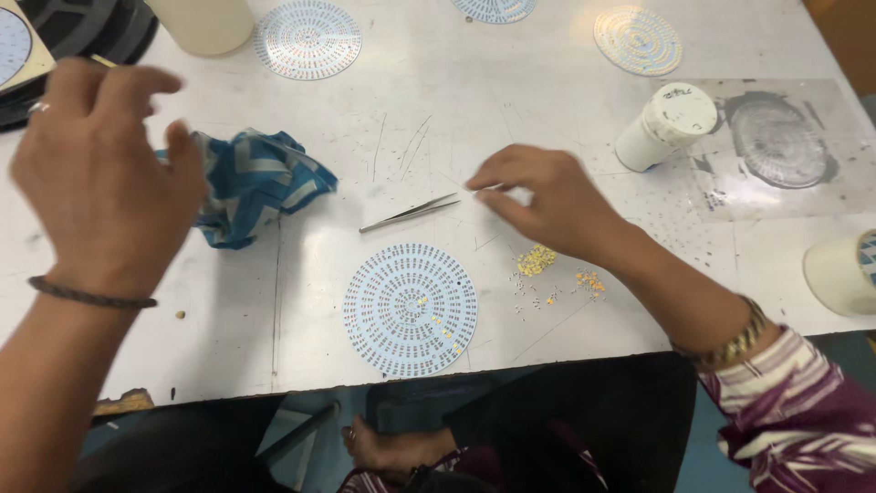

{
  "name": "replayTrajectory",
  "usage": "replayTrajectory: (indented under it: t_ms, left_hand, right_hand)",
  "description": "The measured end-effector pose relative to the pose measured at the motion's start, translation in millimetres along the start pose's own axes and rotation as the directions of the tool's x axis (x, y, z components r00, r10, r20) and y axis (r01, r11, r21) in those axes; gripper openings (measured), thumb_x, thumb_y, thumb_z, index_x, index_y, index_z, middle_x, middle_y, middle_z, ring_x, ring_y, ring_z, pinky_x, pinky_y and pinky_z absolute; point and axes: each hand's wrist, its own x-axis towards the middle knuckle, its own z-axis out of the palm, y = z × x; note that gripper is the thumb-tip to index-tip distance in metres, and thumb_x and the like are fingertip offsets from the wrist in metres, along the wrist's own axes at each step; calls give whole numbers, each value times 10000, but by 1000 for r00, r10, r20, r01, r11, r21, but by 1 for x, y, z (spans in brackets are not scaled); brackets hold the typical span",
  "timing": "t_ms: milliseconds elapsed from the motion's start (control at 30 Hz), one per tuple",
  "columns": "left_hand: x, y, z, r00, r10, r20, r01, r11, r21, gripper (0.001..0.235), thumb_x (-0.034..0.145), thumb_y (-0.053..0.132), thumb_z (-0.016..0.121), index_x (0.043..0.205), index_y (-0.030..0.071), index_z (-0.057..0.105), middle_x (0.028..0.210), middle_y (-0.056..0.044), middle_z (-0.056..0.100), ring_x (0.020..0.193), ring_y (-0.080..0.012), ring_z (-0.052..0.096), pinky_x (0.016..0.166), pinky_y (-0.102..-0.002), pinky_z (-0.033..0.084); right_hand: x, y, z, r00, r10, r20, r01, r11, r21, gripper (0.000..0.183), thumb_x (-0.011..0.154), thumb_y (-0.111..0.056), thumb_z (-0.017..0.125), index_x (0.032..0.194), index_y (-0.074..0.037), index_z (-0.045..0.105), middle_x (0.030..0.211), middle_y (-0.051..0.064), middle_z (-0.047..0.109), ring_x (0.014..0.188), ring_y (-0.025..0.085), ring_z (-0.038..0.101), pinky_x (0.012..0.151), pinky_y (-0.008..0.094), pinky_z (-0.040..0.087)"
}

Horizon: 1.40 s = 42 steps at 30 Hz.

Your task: The person uses tweezers to pick up small yellow LED components from a pile on the table and places them into designated spots on a circular LED board. The person occasionally uses their fingers to adjust the components on the board.

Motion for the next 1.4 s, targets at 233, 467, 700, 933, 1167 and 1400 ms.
replayTrajectory:
  t_ms: [233,467,700,933,1167,1400]
  left_hand:
    - [-33,59,49,904,243,352,89,698,-711,206,837,42,669,1024,47,753,871,-116,759,716,-214,742,698,-330,583]
    - [-28,-15,93,910,55,411,249,720,-648,246,898,50,634,1122,5,725,1038,-155,750,915,-218,710,826,-347,559]
    - [-39,-9,77,933,144,331,139,703,-697,330,881,-10,599,1199,-27,688,1134,-173,724,876,-216,674,778,-337,547]
    - [-45,32,71,807,244,537,275,650,-708,382,870,62,641,1248,28,689,1124,-134,754,766,-197,724,685,-333,570]
    - [-41,30,75,728,154,668,384,716,-583,404,907,118,608,1298,29,656,1000,-175,766,655,-215,741,623,-346,574]
    - [-26,38,39,537,11,844,691,568,-448,421,827,114,534,1216,26,672,895,-182,799,509,-235,697,582,-339,563]
  right_hand:
    - [45,-27,45,870,-443,216,489,832,-263,315,874,-88,675,1179,-39,734,1130,139,718,1015,296,664,848,402,538]
    - [54,-18,47,886,-375,274,460,792,-401,211,896,-46,645,1083,-51,743,1023,123,713,1006,298,665,883,396,539]
    - [60,16,30,931,-363,29,355,886,-298,168,977,-9,615,1118,-23,704,1025,156,715,927,334,687,820,428,543]
    - [-49,16,-37,973,-52,-225,152,878,455,61,1138,3,593,1080,15,603,918,111,663,830,179,700,774,359,611]
    - [-191,26,-14,852,371,-369,189,440,878,181,1050,-32,699,1207,38,643,994,169,713,879,274,715,853,455,606]
    - [-227,41,40,831,499,-246,283,3,959,170,1043,-150,684,1069,14,650,839,71,620,805,198,572,859,464,477]
